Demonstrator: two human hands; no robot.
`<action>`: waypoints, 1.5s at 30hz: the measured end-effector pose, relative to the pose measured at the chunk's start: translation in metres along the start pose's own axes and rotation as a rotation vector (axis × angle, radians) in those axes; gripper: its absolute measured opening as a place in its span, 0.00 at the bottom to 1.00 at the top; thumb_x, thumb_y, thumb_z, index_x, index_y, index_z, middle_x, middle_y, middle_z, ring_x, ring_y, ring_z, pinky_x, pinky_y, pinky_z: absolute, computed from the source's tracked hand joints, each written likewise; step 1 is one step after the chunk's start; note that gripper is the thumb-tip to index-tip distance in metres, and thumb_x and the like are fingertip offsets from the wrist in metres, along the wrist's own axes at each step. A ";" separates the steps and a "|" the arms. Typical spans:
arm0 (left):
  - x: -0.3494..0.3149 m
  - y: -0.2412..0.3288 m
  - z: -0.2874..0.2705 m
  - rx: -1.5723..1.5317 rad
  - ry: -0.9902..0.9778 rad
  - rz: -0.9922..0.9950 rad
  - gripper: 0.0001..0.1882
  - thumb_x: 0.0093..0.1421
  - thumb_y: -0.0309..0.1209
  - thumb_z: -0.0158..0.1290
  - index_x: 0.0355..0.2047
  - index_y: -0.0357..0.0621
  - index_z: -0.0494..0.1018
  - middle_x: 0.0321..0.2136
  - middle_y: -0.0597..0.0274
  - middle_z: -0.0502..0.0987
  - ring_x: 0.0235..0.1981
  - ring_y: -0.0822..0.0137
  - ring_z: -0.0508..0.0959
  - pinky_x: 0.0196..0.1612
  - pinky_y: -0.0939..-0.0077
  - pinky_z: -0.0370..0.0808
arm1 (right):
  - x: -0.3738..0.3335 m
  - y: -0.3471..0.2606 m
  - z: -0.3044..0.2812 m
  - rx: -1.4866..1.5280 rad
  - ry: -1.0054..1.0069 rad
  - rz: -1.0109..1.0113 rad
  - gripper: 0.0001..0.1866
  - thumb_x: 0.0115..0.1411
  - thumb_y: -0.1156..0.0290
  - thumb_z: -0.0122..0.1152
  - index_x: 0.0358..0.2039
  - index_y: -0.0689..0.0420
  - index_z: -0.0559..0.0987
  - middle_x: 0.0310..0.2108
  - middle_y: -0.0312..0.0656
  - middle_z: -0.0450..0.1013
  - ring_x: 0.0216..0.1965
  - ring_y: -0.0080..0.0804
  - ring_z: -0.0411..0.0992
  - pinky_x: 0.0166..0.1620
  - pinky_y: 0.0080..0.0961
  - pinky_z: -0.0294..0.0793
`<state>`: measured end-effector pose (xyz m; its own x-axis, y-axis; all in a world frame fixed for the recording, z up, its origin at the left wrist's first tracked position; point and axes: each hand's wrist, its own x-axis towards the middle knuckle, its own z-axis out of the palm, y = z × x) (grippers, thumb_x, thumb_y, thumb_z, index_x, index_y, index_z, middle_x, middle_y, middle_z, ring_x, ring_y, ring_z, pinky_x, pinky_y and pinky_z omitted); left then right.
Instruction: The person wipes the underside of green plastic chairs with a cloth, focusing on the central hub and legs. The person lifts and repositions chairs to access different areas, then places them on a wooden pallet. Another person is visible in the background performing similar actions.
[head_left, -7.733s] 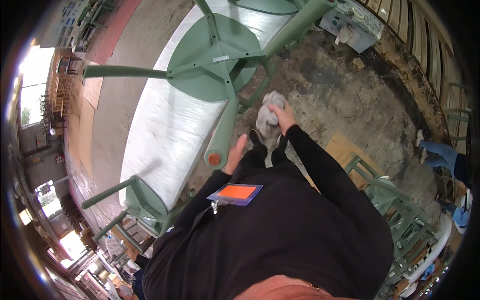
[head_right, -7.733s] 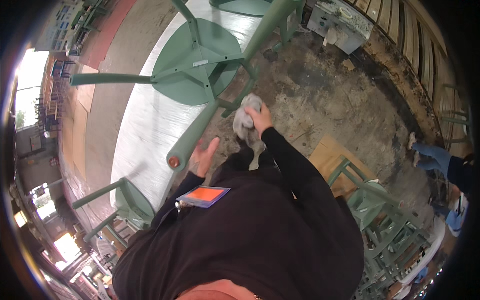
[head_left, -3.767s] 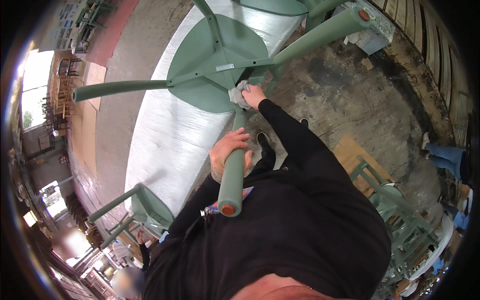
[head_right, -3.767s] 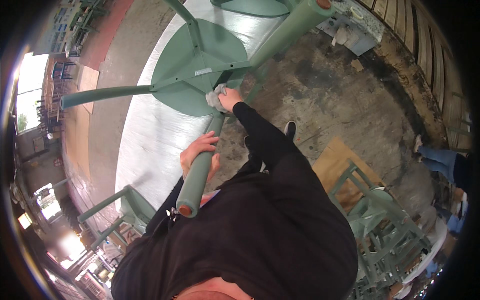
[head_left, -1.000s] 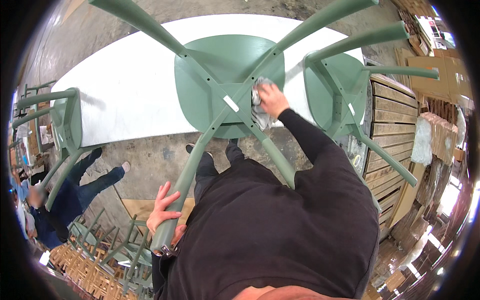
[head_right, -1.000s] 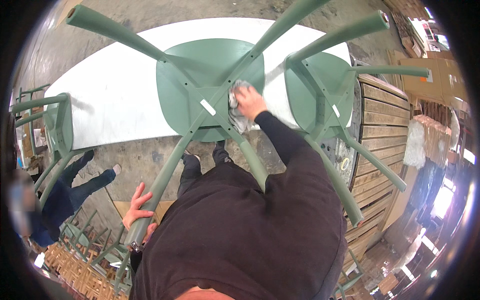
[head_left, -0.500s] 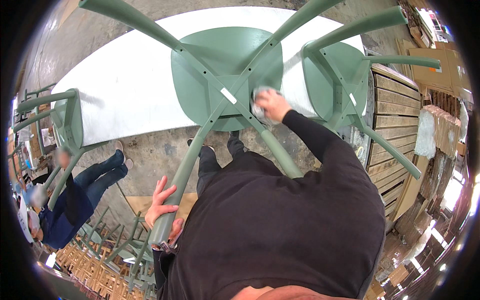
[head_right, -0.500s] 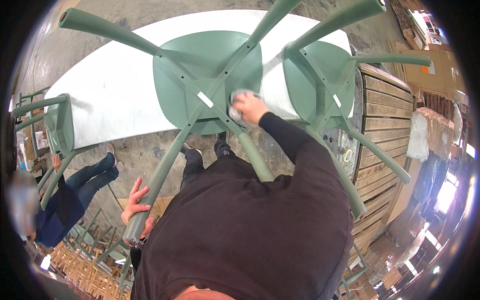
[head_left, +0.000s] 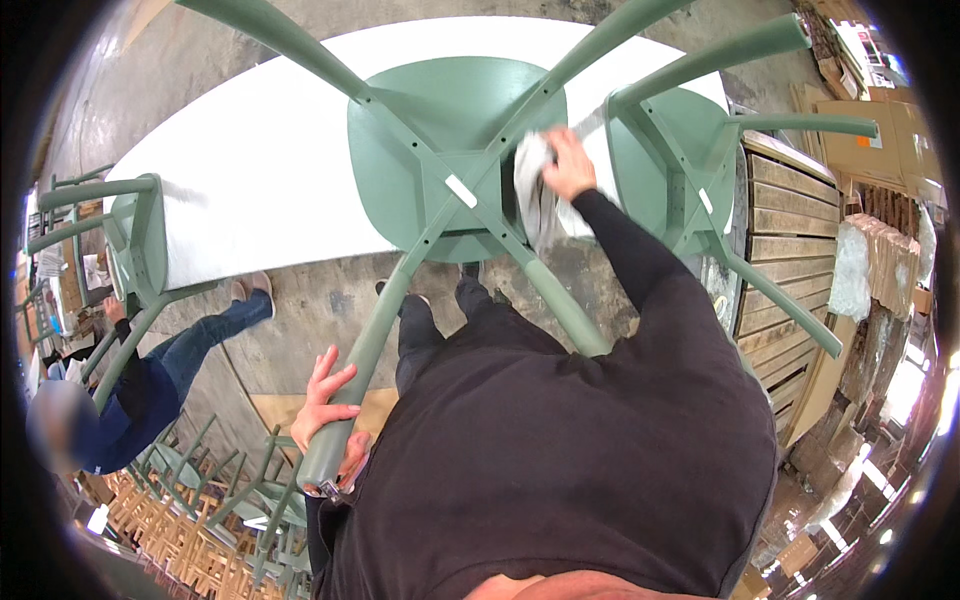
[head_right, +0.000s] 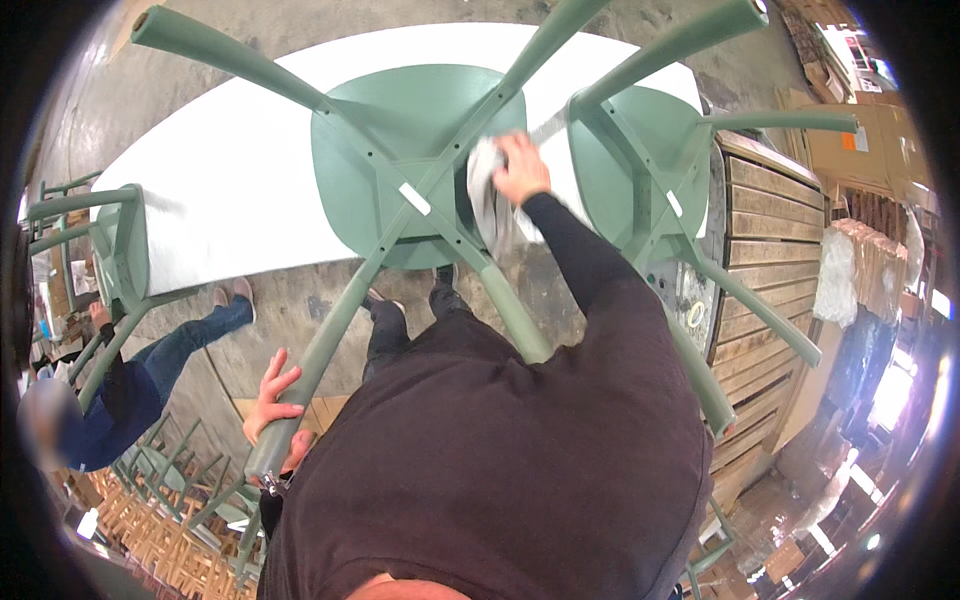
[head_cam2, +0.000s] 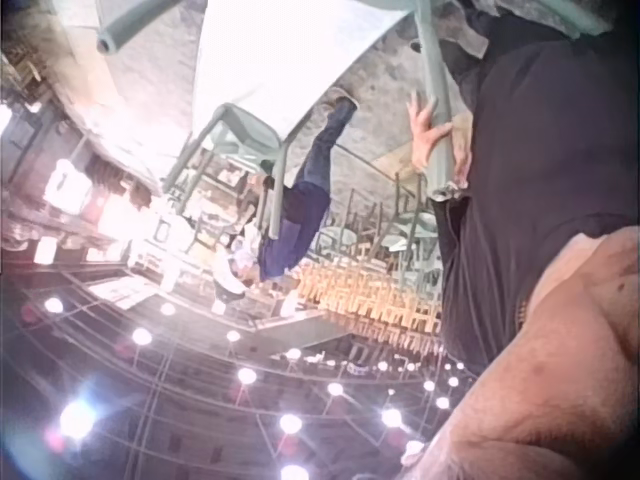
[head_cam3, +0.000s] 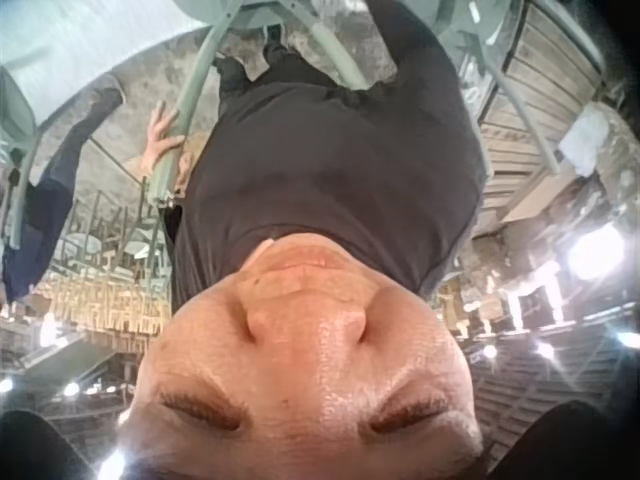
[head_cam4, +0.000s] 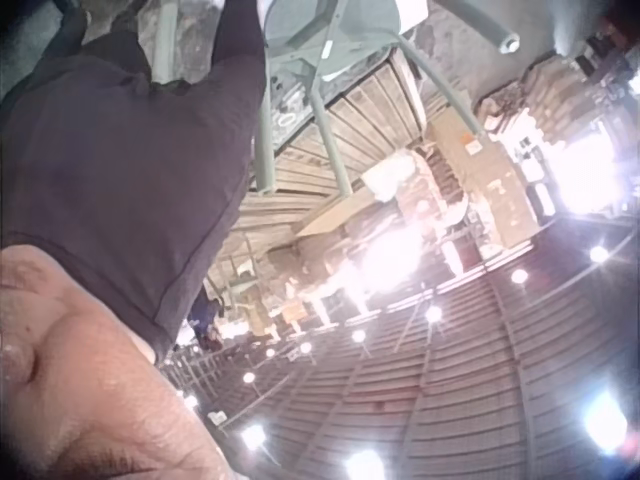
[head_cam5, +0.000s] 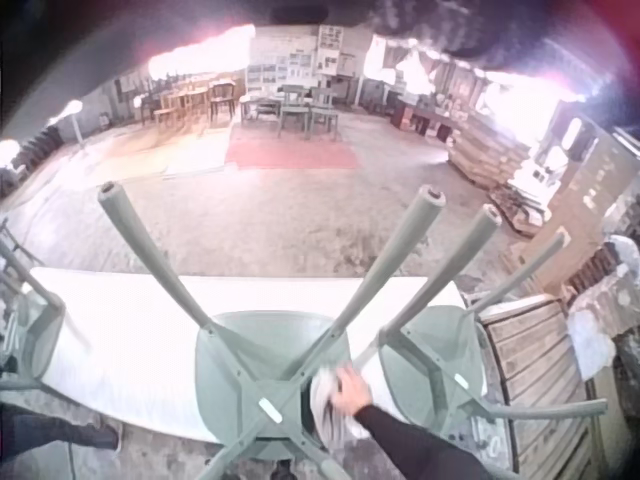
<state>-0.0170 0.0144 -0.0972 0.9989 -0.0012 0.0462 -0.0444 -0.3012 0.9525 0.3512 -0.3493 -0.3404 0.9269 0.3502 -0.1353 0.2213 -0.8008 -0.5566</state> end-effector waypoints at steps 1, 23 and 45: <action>0.000 0.000 0.000 -0.012 0.002 -0.004 0.15 0.55 0.38 0.65 0.39 0.47 0.75 0.57 0.38 0.76 0.70 0.28 0.58 0.70 0.28 0.47 | 0.022 -0.002 0.001 -0.141 0.065 0.091 0.39 0.52 0.58 0.65 0.66 0.47 0.70 0.71 0.45 0.57 0.70 0.63 0.54 0.67 0.55 0.64; 0.006 0.006 0.006 0.019 0.081 -0.015 0.14 0.54 0.39 0.66 0.36 0.47 0.77 0.51 0.40 0.80 0.66 0.29 0.66 0.69 0.27 0.50 | 0.067 0.031 0.017 -0.464 0.253 0.133 0.22 0.62 0.70 0.51 0.58 0.52 0.74 0.50 0.55 0.72 0.50 0.61 0.69 0.54 0.49 0.70; 0.003 0.005 0.003 -0.017 0.005 -0.009 0.14 0.56 0.36 0.62 0.41 0.49 0.73 0.56 0.40 0.76 0.69 0.28 0.60 0.70 0.26 0.46 | -0.050 -0.030 0.047 -0.693 -0.138 -0.145 0.27 0.62 0.68 0.53 0.63 0.44 0.71 0.62 0.50 0.63 0.60 0.58 0.62 0.56 0.49 0.71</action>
<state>-0.0142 0.0100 -0.0937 0.9992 0.0064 0.0388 -0.0353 -0.2854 0.9577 0.2843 -0.3197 -0.3559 0.8370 0.4979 -0.2271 0.5231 -0.8498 0.0646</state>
